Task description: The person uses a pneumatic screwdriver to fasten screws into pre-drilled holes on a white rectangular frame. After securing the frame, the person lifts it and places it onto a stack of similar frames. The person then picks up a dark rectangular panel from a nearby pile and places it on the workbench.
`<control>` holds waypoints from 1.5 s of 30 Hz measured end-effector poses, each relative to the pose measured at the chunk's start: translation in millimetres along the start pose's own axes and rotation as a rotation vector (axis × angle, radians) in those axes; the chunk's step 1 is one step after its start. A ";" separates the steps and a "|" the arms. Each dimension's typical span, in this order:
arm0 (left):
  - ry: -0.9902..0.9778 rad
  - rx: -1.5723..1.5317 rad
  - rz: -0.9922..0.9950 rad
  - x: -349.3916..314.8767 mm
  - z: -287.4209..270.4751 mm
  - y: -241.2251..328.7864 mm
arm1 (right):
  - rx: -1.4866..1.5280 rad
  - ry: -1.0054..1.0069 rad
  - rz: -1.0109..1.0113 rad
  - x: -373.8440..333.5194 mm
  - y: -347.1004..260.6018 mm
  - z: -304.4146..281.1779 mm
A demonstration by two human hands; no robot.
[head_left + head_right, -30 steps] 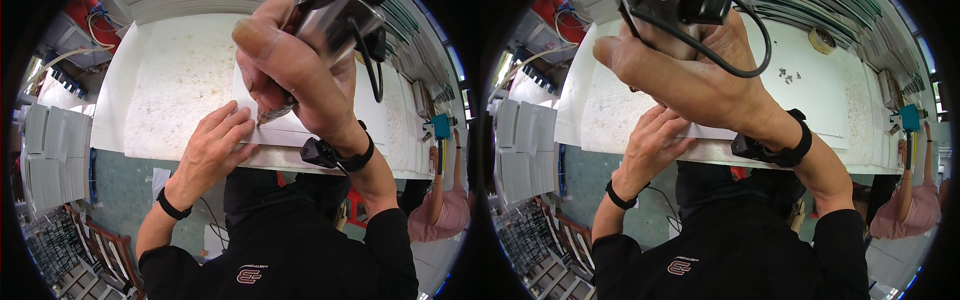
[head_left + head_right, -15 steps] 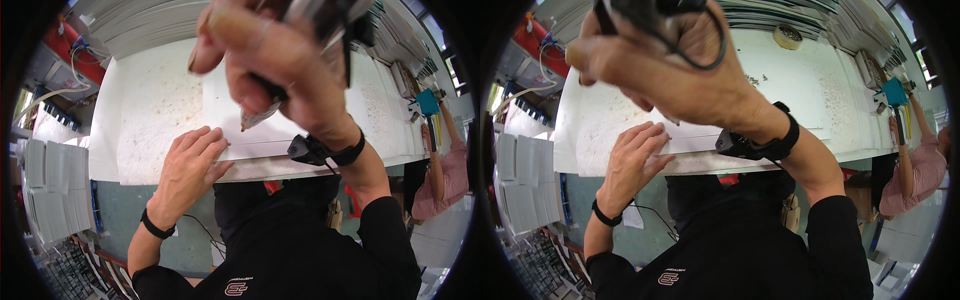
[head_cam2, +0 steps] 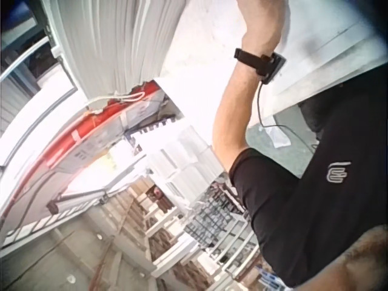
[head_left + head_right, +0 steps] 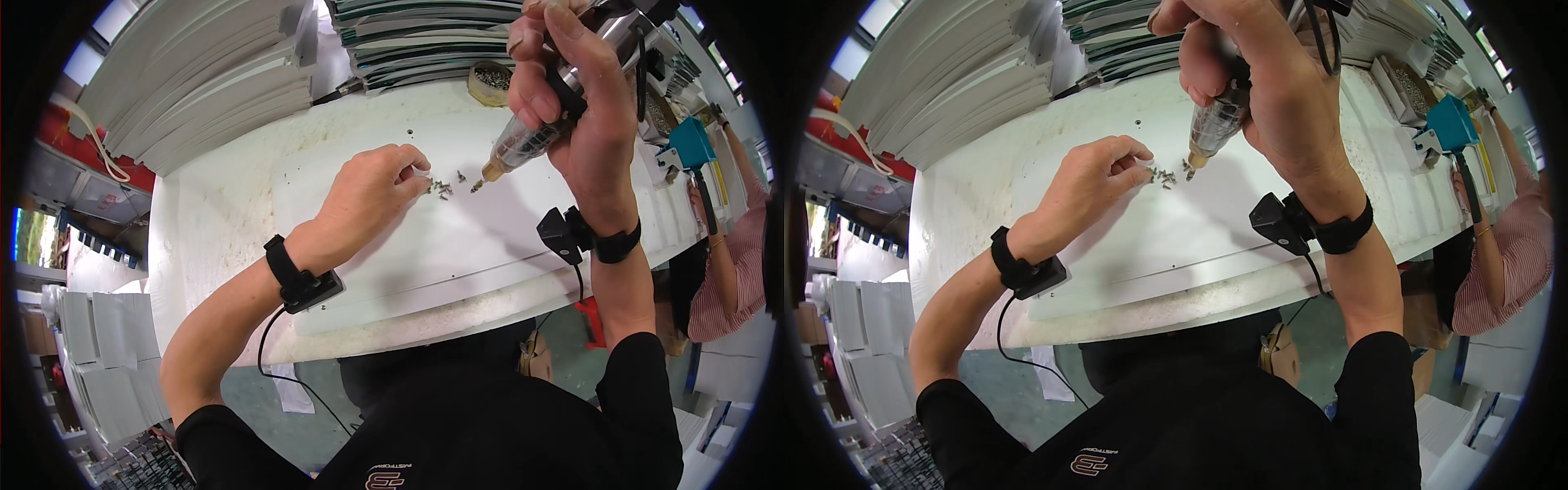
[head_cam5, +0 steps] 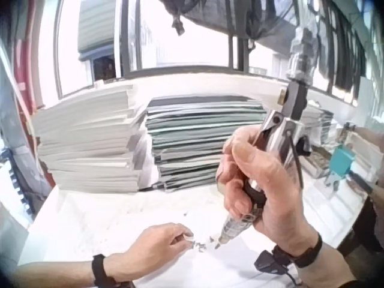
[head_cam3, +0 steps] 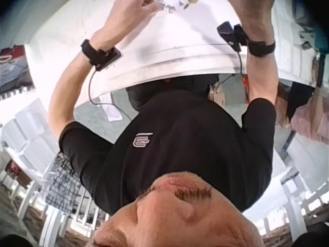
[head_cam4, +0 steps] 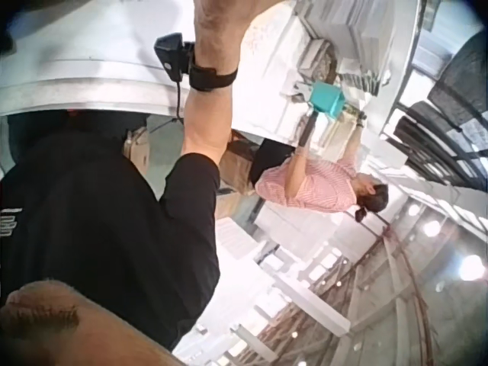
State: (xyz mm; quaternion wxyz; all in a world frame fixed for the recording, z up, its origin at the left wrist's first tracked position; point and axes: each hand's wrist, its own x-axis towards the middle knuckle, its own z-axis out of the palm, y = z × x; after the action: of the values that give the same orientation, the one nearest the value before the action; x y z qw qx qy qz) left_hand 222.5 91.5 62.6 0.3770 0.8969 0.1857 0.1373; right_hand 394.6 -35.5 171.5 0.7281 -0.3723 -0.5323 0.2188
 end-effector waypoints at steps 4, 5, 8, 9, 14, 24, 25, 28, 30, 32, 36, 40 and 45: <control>0.007 0.135 0.066 10.9 8.5 -5.9 | -0.053 -0.030 0.009 -8.2 7.2 -20.7; 0.014 0.149 0.059 10.7 9.0 -2.8 | -0.043 0.024 -0.003 -8.9 7.2 -20.5; 0.018 0.005 -0.053 3.9 2.8 5.1 | -0.028 0.003 -0.083 -5.2 5.8 -28.0; 0.034 -0.123 -0.112 -2.9 -1.4 4.5 | 0.053 -0.015 -0.096 -1.4 6.0 -26.4; 0.052 -0.823 -0.206 -40.3 -18.6 -3.1 | 0.252 0.142 -0.070 15.8 -3.2 15.2; 0.029 -1.092 -0.200 -68.6 -31.8 -23.3 | 1.013 -0.332 -0.348 54.9 59.4 68.9; 0.046 -1.102 -0.213 -73.2 -34.1 -25.3 | 0.662 -0.132 -0.220 35.8 32.5 68.8; 0.058 -1.125 -0.234 -75.7 -35.9 -25.2 | 0.301 0.076 -0.100 25.6 22.5 65.3; 0.056 -1.144 -0.237 -76.0 -36.6 -26.4 | 0.314 0.089 -0.082 25.7 25.9 65.2; 0.069 -1.150 -0.239 -78.1 -37.4 -29.2 | 0.345 0.094 -0.052 25.6 28.1 67.0; 0.093 -1.158 -0.238 -80.4 -37.8 -32.8 | 0.408 0.104 -0.016 25.6 32.1 71.5; 0.145 -1.030 -0.185 -84.0 -45.6 -36.8 | 0.412 0.129 -0.020 31.6 39.9 83.9; 0.329 -0.508 -0.107 -77.3 -71.7 -54.0 | 0.275 -0.004 0.115 59.8 45.4 126.0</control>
State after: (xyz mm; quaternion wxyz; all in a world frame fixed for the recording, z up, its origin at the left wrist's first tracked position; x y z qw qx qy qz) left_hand 113.4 137.4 63.7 0.5606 0.7288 0.2509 0.3027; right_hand 300.2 74.7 192.6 0.7575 -0.2987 -0.4764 0.3317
